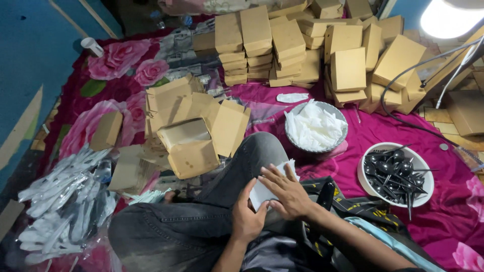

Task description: Wrapping small plastic components in protective paper sleeves and packing them into cardboard boxes

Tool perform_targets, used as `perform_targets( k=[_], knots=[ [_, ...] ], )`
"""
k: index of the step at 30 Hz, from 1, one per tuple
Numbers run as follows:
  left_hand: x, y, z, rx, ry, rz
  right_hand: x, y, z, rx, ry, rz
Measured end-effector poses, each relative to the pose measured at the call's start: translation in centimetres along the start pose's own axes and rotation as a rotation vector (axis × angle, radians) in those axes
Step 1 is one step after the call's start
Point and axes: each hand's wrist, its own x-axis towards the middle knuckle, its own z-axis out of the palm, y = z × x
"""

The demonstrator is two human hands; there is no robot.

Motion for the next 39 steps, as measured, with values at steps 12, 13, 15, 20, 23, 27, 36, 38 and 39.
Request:
perform_targets(
  k=[12,13,15,20,23,27,36,38,39],
  knots=[
    [-0.3,-1.4,0.3,-0.023,0.016,-0.137,-4.2,5.9,1.4,0.136,-0.038,0.476],
    [-0.3,-1.7,0.3,-0.001,0.024,-0.125,-3.9,5.6,1.0,0.093,-0.006,0.467],
    [-0.2,-1.8,0.4,0.020,0.032,-0.116,-2.8,4.1,0.2,0.050,0.024,0.459],
    [-0.1,-2.7,1.0,-0.107,0.002,-0.046,0.0,-1.3,-0.2,-0.137,-0.059,0.001],
    [0.1,-2.8,0.8,0.049,0.016,0.012,0.0,-0.9,0.4,-0.187,-0.060,-0.011],
    [-0.1,-2.7,0.5,0.082,0.014,-0.041,-1.8,2.3,0.6,-0.191,-0.112,0.166],
    [0.1,-4.2,0.5,0.085,0.012,0.013,-3.5,4.4,1.4,0.391,0.061,0.430],
    [0.0,-4.1,0.3,0.099,0.023,-0.024,-3.3,4.1,1.6,0.631,0.189,0.368],
    [0.0,-4.2,0.3,0.097,0.023,-0.020,-3.6,4.3,1.8,0.627,0.191,0.367]
  ],
)
